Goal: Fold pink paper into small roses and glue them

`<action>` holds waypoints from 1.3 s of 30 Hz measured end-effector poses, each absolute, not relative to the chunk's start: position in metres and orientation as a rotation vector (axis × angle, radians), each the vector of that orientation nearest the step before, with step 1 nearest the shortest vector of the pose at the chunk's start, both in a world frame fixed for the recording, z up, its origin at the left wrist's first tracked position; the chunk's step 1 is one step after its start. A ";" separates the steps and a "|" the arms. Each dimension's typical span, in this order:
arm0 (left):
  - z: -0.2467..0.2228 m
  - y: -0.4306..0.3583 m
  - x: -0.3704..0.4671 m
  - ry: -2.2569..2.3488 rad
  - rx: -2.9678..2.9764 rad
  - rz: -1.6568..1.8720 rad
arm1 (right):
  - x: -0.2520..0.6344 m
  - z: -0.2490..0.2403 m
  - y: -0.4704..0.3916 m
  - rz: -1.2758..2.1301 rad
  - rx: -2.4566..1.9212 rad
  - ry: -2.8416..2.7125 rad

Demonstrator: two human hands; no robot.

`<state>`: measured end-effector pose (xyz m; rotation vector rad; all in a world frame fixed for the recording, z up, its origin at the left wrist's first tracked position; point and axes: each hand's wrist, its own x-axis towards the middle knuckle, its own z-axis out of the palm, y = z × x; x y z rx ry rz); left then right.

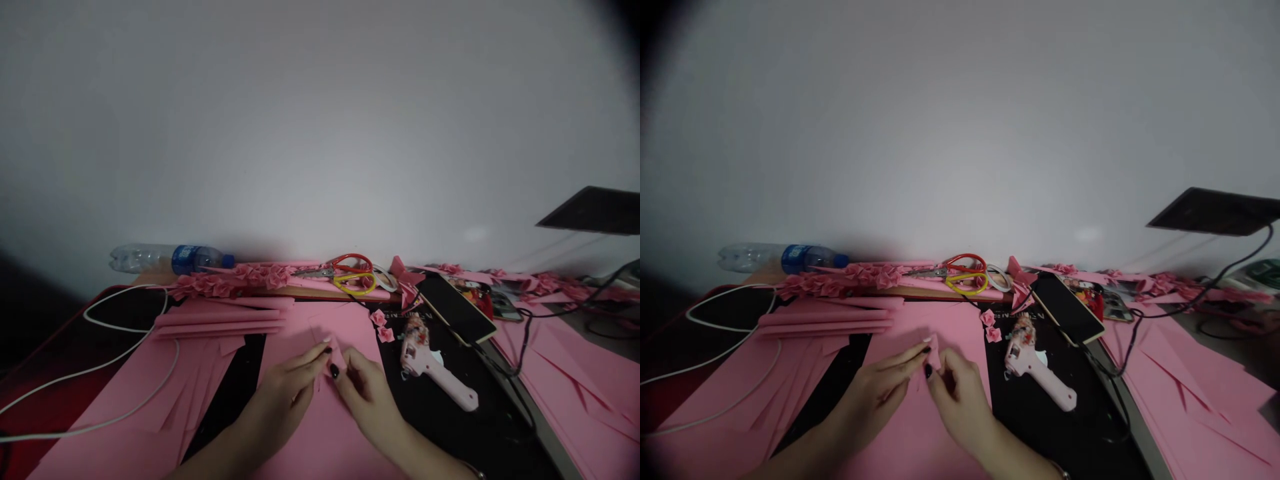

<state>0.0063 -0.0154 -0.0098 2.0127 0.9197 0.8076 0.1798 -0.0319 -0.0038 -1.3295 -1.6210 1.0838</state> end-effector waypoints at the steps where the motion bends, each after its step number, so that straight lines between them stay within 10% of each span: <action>1: -0.008 -0.016 0.006 0.924 2.010 0.817 | 0.180 -0.003 -0.031 1.112 -1.335 -1.592; 39: -0.009 -0.005 0.014 0.999 0.894 0.675 | 0.186 -0.005 -0.025 0.860 -1.088 -1.735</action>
